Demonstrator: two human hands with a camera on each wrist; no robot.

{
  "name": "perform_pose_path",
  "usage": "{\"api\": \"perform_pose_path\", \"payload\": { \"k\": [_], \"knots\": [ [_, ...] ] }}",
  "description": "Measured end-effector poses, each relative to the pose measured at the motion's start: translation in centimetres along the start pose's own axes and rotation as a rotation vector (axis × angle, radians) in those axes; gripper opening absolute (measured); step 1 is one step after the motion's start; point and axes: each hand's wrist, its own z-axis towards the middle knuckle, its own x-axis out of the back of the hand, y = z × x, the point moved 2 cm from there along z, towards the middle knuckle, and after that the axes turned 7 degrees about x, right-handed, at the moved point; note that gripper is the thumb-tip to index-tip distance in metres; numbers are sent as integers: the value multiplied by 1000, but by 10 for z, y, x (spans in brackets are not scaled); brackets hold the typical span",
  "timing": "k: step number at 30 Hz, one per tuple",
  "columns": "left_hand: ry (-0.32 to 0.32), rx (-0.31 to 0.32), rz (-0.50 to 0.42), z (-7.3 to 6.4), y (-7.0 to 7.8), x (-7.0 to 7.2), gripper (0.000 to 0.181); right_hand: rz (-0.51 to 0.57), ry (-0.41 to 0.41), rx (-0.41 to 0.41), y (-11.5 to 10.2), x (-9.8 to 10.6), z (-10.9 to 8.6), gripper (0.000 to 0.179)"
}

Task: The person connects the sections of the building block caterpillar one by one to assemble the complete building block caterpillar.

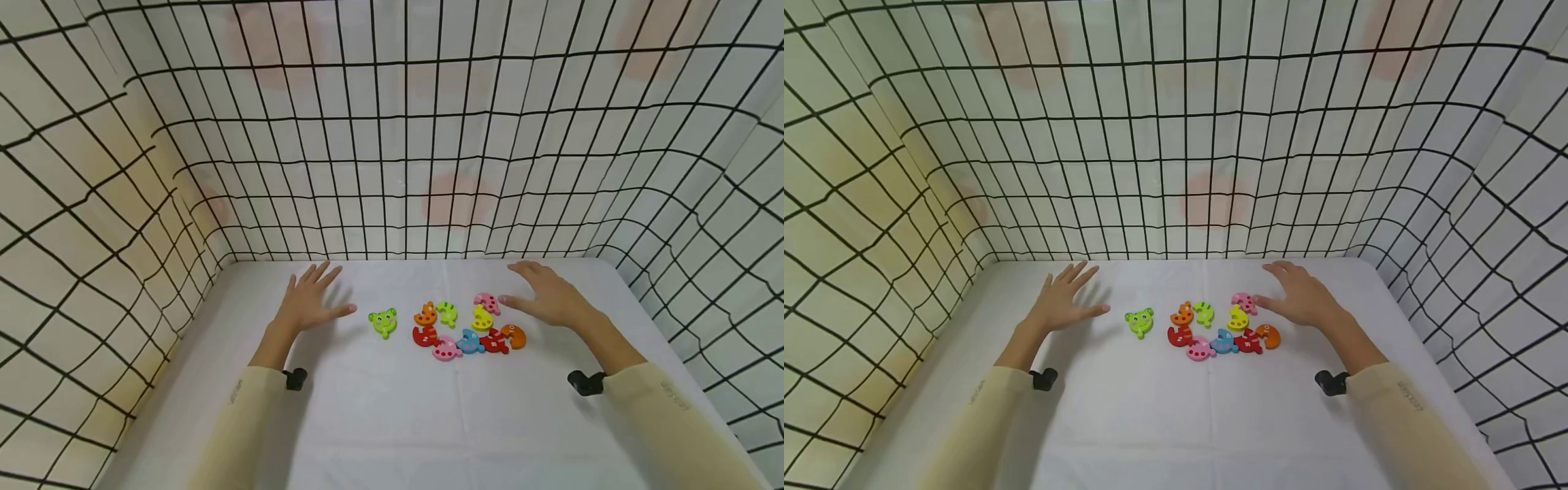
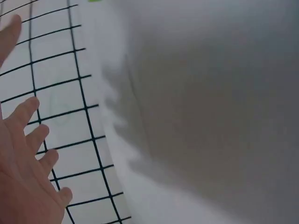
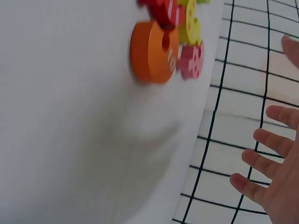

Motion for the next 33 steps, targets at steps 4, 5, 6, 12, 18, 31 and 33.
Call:
{"api": "perform_pose_path", "payload": {
  "k": [4,5,6,12,18,31,33],
  "knots": [
    [27,-36,-84,-1,8,-8,88,71,27,11,-11,-11,1,76],
    [30,-48,-99,-1,10,-11,85,91,33,11,-15,-14,1,73],
    [30,-58,-114,-1,12,-14,82,109,38,10,-18,-17,1,71],
    [-19,-95,-230,-1,19,-38,60,225,60,14,-41,-36,3,68],
    [-66,-98,-401,-4,27,-51,46,313,93,29,-60,-56,4,63],
    [-127,-157,-452,-11,47,-71,33,433,102,93,-100,-84,5,48],
    [-101,-163,-449,-12,49,-72,30,438,91,83,-106,-86,6,47]
  ]
}}
